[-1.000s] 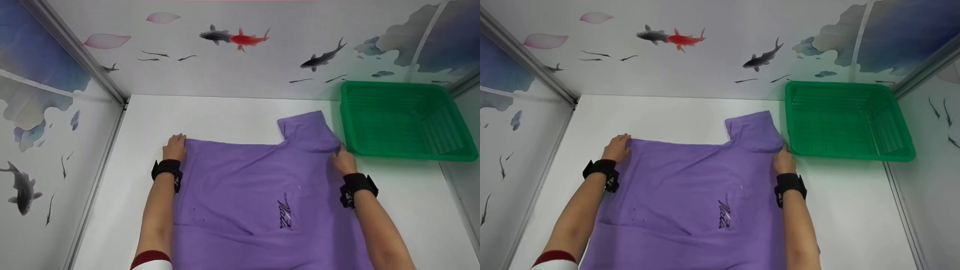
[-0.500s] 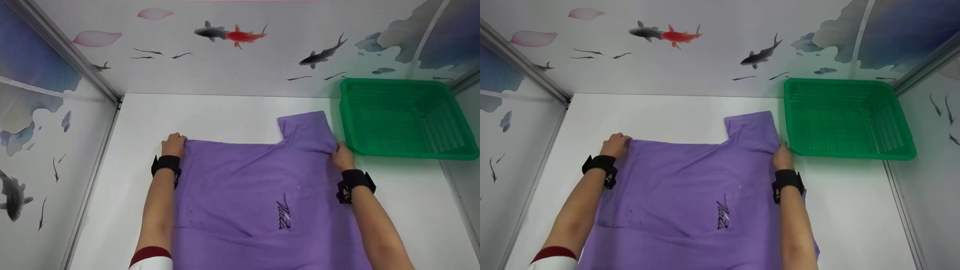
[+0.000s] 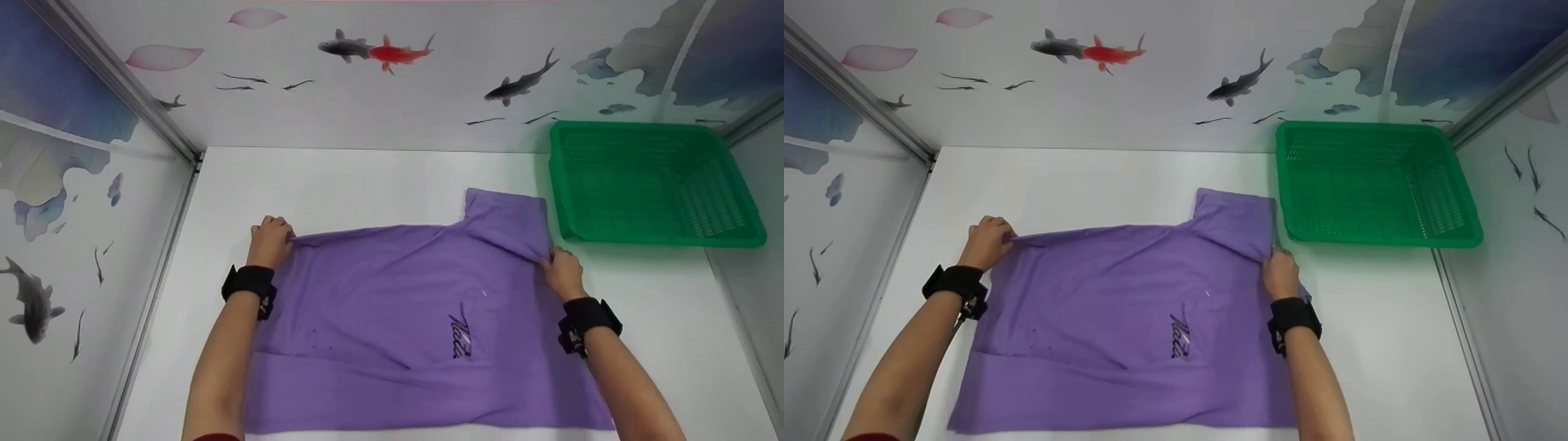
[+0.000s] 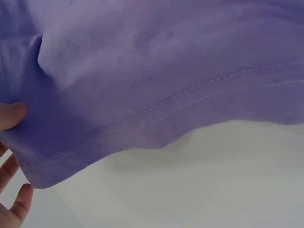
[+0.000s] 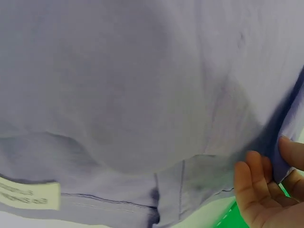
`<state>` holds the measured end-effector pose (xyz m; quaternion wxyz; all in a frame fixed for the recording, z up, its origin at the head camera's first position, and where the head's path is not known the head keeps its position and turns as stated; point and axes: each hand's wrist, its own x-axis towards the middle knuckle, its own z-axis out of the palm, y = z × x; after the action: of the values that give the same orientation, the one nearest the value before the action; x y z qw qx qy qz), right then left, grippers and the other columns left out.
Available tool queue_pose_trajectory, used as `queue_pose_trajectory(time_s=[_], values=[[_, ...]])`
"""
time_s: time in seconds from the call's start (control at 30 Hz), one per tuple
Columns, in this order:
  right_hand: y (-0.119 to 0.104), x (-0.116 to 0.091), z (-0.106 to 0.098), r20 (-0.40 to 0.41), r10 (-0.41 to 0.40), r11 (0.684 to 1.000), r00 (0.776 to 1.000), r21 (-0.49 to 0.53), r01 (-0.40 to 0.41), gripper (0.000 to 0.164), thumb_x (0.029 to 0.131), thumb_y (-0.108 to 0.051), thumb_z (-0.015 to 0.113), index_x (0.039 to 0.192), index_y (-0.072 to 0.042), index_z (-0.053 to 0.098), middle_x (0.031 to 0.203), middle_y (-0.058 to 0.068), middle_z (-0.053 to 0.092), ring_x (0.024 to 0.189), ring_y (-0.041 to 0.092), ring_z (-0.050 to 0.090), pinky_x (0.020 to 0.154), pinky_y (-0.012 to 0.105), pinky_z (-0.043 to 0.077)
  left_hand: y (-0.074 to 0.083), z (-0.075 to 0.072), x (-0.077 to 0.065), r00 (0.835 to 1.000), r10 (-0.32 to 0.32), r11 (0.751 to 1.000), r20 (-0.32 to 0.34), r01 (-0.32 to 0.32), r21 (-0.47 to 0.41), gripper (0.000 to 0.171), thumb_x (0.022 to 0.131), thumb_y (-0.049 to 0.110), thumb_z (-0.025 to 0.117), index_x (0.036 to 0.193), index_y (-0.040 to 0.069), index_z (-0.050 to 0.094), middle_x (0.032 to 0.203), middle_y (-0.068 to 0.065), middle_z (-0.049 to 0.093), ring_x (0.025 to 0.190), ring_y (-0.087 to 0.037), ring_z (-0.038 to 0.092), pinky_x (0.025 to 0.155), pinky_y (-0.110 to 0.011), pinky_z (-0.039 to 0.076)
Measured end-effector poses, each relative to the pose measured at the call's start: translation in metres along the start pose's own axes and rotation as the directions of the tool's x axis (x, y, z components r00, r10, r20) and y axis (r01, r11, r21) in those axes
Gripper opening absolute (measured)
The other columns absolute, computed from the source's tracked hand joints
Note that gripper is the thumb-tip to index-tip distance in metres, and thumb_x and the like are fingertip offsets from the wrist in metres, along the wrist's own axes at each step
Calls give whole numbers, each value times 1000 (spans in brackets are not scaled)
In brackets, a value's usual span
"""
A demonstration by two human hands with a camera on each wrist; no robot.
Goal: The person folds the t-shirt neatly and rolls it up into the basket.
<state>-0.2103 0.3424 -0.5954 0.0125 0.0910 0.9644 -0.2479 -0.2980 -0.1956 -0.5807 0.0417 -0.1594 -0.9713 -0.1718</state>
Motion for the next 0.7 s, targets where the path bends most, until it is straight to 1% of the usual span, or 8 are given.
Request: queue_pose_trajectory(time_s=[0.13,0.2,0.23,0.3,0.37,0.43,0.53,0.7], values=[[0,-15,-6,-36,12,999,999,40,-10,24,95,-6,58,94,17,53,89,37,57,89,53,56,77,60,44,0,-4,-22,998,44,998,-55,-47,-39,7,79,-8,71,83,-4,69,87,-18,63,95,-39,54,80,-56,40],[0,-23,-11,-42,36,997,998,67,-34,27,95,-6,56,104,19,54,98,40,57,97,55,55,82,62,43,1,-4,-32,995,63,996,-77,-67,-57,8,78,-9,71,83,-3,69,85,-17,62,93,-38,54,79,-56,40],[1,-27,-13,-41,48,996,998,81,-45,29,95,-6,56,109,20,54,102,40,57,100,55,54,85,62,42,2,-4,-38,994,67,995,-84,-73,-68,9,78,-10,70,82,-3,68,84,-17,62,92,-38,54,78,-56,40],[4,-36,-17,-38,62,993,997,102,-58,31,95,-6,55,113,20,53,104,40,56,102,55,53,87,63,41,1,-3,-49,994,65,993,-90,-73,-88,10,77,-11,70,82,-3,67,84,-17,62,90,-38,53,78,-56,40],[8,-46,-21,-49,68,991,996,115,-62,29,94,-6,55,110,19,54,102,38,56,100,53,54,85,62,41,1,-3,-61,994,56,992,-93,-66,-107,12,75,-12,70,81,-2,67,84,-17,61,88,-38,53,77,-55,39],[12,-56,-24,-63,59,992,996,118,-51,24,93,-5,56,102,17,55,96,35,56,94,51,55,81,61,41,-1,-1,-72,994,48,991,-95,-60,-123,13,74,-13,70,80,-2,67,83,-16,60,86,-38,52,75,-55,39],[17,-71,-26,-79,46,991,996,127,-36,18,92,-4,57,92,13,54,89,30,55,86,46,55,75,57,42,-3,1,-90,992,56,989,-109,-70,-130,16,71,-14,72,78,-1,66,80,-15,59,82,-38,53,71,-55,40],[23,-94,-23,-75,52,990,996,138,-42,15,91,-4,58,88,11,54,87,27,55,83,42,55,72,53,42,-3,7,-118,989,73,986,-130,-91,-138,21,66,-17,71,74,1,63,78,-13,56,77,-36,53,66,-54,41]])
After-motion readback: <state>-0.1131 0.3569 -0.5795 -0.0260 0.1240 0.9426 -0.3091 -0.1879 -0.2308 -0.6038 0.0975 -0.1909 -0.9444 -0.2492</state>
